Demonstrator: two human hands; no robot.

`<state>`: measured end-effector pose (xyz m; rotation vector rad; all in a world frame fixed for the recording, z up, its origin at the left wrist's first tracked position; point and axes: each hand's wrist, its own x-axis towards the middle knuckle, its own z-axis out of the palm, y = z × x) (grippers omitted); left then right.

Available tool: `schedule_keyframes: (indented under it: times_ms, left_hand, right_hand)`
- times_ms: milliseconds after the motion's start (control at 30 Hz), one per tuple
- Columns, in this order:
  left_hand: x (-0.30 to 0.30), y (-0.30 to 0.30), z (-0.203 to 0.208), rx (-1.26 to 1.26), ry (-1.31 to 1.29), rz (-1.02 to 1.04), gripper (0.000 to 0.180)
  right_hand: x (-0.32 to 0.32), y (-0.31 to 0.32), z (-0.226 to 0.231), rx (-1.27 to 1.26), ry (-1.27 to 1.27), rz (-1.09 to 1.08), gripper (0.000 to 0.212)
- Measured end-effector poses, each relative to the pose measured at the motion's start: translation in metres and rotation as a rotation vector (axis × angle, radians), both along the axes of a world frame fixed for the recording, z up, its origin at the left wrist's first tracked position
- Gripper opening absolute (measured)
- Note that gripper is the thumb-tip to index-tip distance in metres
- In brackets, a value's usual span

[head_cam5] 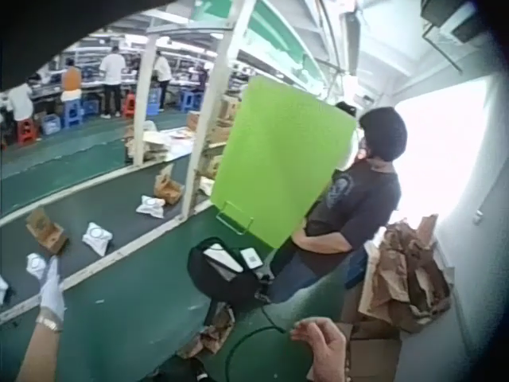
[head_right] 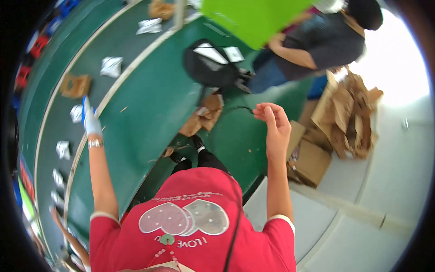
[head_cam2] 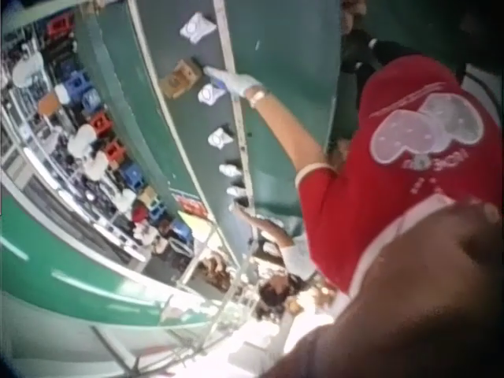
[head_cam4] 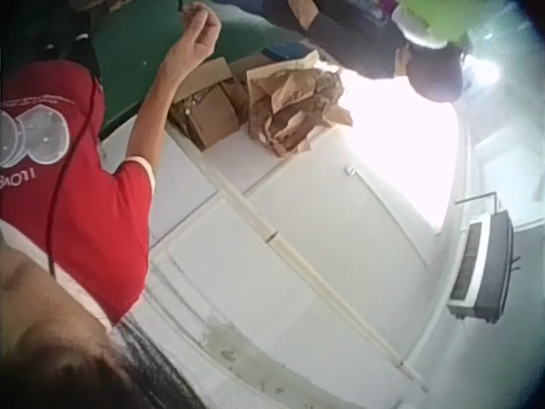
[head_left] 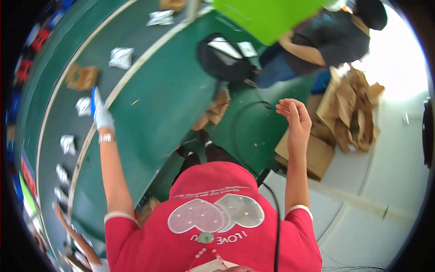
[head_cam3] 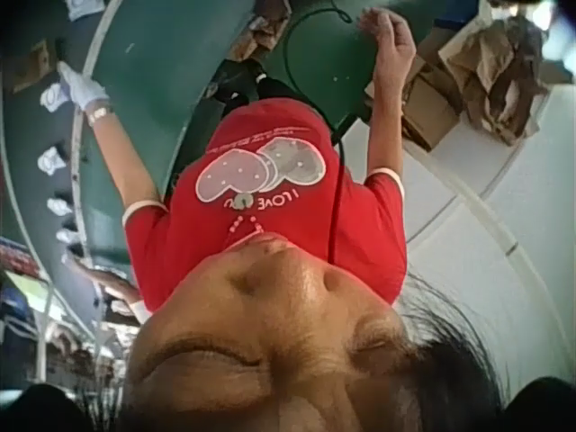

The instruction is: Folding and preparing cardboard packaging inserts at an assembly line station.

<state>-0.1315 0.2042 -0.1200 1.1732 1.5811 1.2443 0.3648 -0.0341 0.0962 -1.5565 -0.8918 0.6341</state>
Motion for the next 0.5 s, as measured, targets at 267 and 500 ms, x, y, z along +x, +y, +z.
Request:
schedule_keyframes:
  times_ms: [267, 500]
  left_hand:
    - [0.152, -0.151, 0.022, -0.185, -0.351, -0.199, 0.047]
    - [0.316, -0.215, 0.080, -0.187, -0.464, -0.458, 0.043]
  right_hand:
    - [0.069, -0.085, -0.083, -0.014, 0.469, -0.374, 0.030]
    - [0.090, -0.122, -0.133, -0.257, 0.649, -0.126, 0.033]
